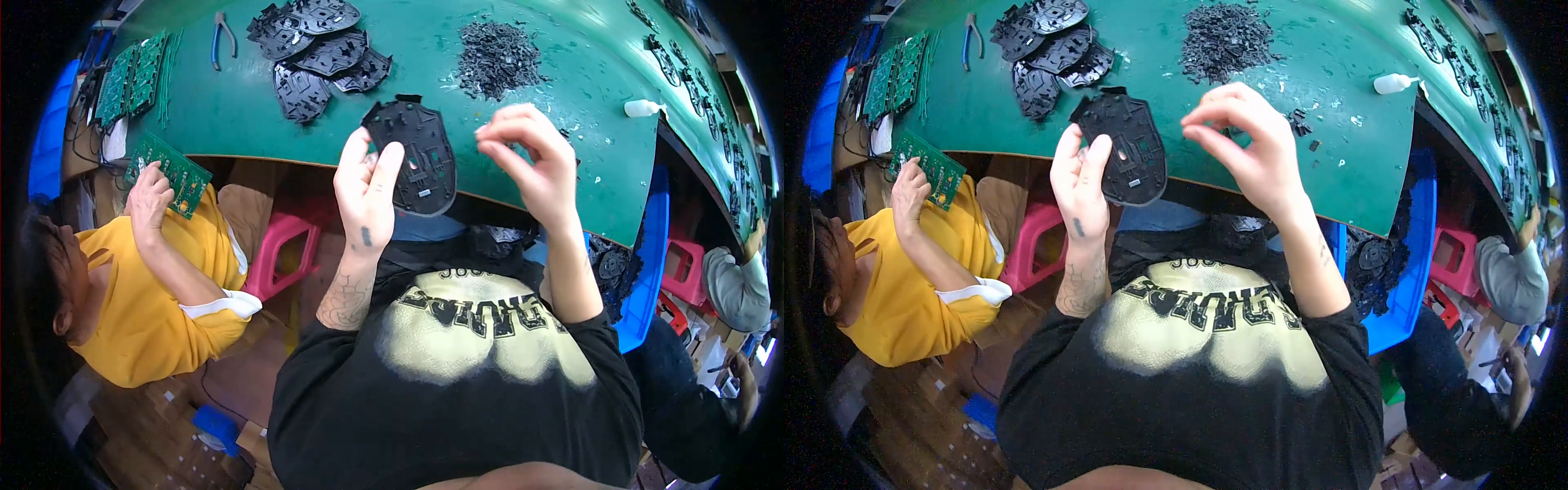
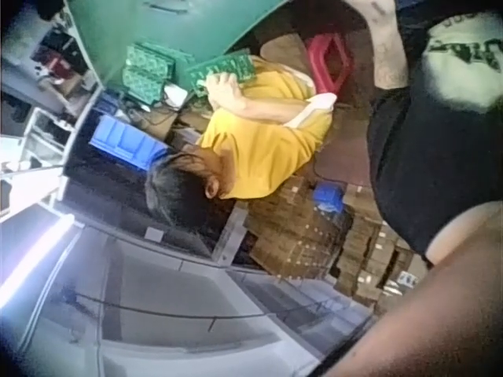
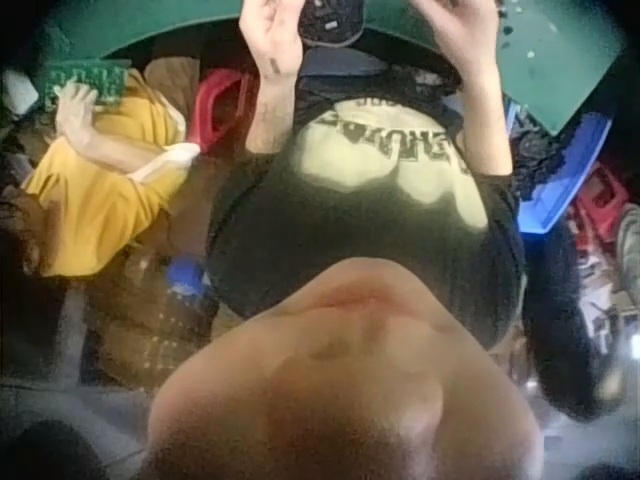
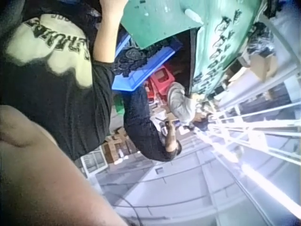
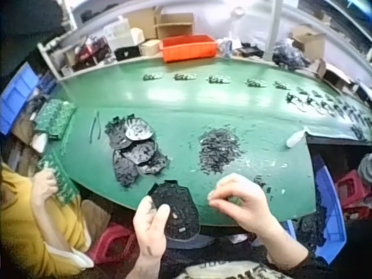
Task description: The person takes mouse bottom shells from a plastic bin, attaches small plastic components into each shell by hand, and places the assembled mouse bases along the workbench.
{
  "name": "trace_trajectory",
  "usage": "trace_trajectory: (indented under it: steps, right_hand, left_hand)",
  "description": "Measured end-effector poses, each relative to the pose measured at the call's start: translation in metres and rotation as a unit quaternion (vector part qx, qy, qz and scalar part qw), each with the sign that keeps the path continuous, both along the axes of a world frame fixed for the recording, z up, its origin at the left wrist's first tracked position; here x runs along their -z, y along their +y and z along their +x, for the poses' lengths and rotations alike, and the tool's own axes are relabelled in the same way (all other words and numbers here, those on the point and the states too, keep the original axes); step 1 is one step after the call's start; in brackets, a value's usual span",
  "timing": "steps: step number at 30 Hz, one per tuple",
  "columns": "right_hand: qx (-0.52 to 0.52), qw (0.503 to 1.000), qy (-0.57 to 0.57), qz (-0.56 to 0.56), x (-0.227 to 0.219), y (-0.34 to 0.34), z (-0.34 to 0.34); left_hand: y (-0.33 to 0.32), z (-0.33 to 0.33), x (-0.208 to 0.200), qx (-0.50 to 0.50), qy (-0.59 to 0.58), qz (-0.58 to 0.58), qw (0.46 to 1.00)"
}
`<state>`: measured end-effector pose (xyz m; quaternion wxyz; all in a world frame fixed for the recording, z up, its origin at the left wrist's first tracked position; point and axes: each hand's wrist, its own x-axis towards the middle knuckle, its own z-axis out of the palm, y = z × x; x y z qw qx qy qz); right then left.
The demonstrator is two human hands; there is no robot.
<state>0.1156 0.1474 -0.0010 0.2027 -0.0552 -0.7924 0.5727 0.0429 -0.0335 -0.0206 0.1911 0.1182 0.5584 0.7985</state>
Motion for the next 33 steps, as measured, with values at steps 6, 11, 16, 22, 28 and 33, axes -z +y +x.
trace_trajectory:
  steps: [6, 11, 16, 22, 28, 33]
  right_hand:
    - [-0.036, 0.997, 0.002, 0.074, -0.013, -0.012, 0.021]
    - [-0.018, 0.992, 0.009, 0.121, -0.013, -0.011, 0.024]
    - [-0.011, 0.989, 0.021, 0.146, -0.011, -0.010, 0.027]
    - [0.014, 0.993, 0.014, 0.119, -0.004, -0.012, 0.034]
    - [0.066, 0.921, 0.006, -0.384, 0.004, -0.030, 0.040]
    - [0.018, 0.857, -0.105, -0.505, 0.017, -0.022, 0.061]
  left_hand:
    - [0.012, -0.001, -0.016, 0.067, -0.030, 0.013, 0.997]
    - [0.022, 0.002, -0.019, 0.072, -0.036, 0.025, 0.996]
    - [0.024, 0.005, -0.020, 0.079, -0.022, 0.002, 0.997]
    - [0.027, 0.010, -0.023, 0.064, 0.003, -0.021, 0.998]
    - [0.037, 0.022, -0.031, 0.041, 0.075, -0.075, 0.993]
    - [0.042, 0.032, -0.031, 0.069, 0.085, -0.061, 0.992]
